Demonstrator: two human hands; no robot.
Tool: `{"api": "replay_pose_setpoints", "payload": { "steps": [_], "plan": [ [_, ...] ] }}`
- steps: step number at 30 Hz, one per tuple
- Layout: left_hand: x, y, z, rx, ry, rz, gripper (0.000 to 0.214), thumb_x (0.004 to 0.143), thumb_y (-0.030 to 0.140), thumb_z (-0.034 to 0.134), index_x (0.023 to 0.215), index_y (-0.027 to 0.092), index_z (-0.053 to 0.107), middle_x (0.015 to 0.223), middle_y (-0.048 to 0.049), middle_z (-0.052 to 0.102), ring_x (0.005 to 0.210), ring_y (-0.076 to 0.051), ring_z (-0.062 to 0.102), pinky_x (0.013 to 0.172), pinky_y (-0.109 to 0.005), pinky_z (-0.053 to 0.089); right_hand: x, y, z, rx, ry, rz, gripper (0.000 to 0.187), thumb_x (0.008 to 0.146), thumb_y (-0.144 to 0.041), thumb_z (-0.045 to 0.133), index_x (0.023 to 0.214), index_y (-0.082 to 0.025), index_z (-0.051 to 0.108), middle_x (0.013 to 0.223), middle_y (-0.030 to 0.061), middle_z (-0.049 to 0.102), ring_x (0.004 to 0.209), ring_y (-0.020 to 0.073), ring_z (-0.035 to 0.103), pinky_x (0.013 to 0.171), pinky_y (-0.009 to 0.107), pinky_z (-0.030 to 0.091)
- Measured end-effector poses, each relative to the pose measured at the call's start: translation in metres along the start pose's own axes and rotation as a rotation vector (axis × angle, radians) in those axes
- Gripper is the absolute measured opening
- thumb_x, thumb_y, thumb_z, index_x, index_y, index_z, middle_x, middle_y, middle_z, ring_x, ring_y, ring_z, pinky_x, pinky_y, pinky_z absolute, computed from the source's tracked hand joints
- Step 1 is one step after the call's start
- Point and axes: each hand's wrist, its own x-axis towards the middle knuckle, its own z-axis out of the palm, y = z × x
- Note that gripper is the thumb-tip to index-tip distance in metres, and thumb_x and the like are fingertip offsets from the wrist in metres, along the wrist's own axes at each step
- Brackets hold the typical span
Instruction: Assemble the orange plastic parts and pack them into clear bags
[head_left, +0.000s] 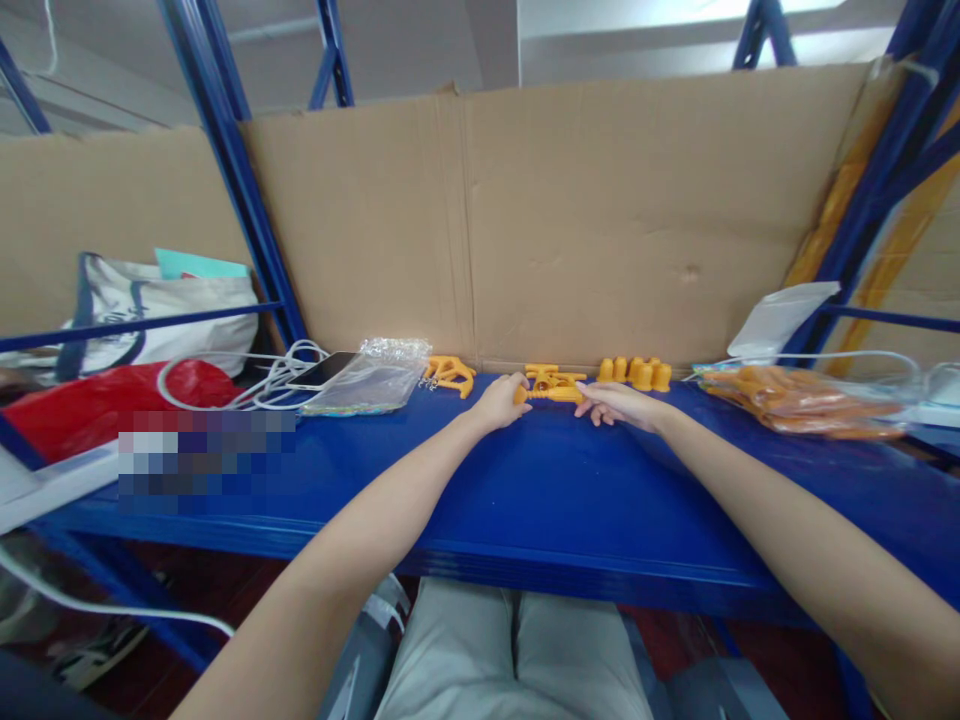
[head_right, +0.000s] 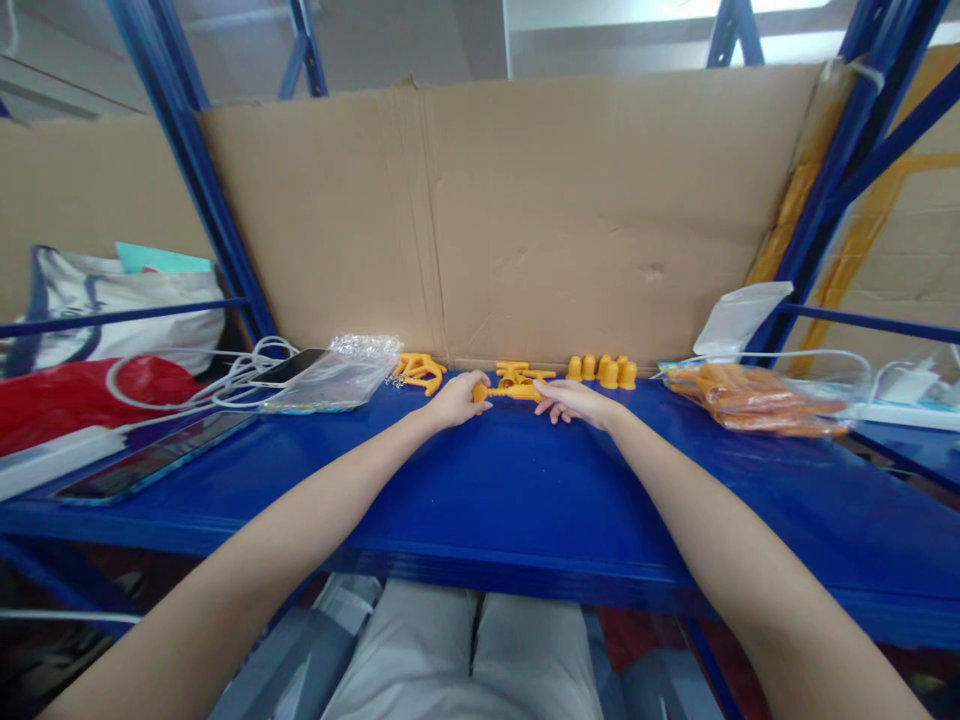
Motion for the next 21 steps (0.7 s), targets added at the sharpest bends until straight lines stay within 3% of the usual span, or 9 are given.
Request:
{"api": "replay_pose_setpoints", "payload": {
  "steps": [4, 11, 18, 21],
  "plan": [
    [0.0, -0.002, 0.0, -0.022, 0.007, 0.003, 0.031, 0.073, 0.015, 0.071, 0.101, 0.017, 0.058, 0.099, -0.0059, 0.065, 0.1, -0.022, 0.061, 0.087, -0.031, 0.047, -0.003, -0.004, 0.003, 0.047, 0.025, 0.012, 0.028, 0.087, -0.034, 0.06, 0.108, -0.015, 0.057, 0.103, 0.0123, 0.069, 0.054, 0.0069, 0.058, 0.038, 0.014, 0.034],
    [0.002, -0.008, 0.002, -0.056, 0.059, 0.041, 0.031, 0.073, 0.012, 0.07, 0.101, 0.016, 0.056, 0.1, -0.0064, 0.065, 0.099, -0.021, 0.061, 0.087, -0.032, 0.048, -0.003, -0.01, 0.007, 0.067, 0.1, -0.038, 0.019, 0.087, -0.026, 0.059, 0.101, -0.013, 0.062, 0.094, 0.0114, 0.07, 0.051, 0.005, 0.055, 0.041, 0.014, 0.04],
    [0.002, -0.014, 0.003, -0.185, 0.162, 0.029, 0.056, 0.08, 0.017, 0.062, 0.131, 0.018, 0.04, 0.12, -0.0114, 0.057, 0.074, -0.013, 0.063, 0.081, -0.033, 0.052, 0.009, -0.003, -0.003, 0.075, 0.303, -0.184, 0.03, 0.08, -0.034, 0.067, 0.1, -0.013, 0.062, 0.085, 0.0087, 0.069, 0.048, 0.0065, 0.053, 0.039, 0.017, 0.038],
    [0.004, -0.018, 0.002, -0.178, 0.214, -0.005, 0.056, 0.08, 0.018, 0.06, 0.132, 0.016, 0.039, 0.12, -0.0129, 0.057, 0.083, -0.017, 0.064, 0.085, -0.036, 0.051, 0.019, 0.006, -0.015, 0.026, 0.477, -0.303, 0.041, 0.078, -0.044, 0.066, 0.104, -0.014, 0.06, 0.089, 0.0089, 0.069, 0.048, 0.008, 0.054, 0.041, 0.02, 0.04]
  ]
}}
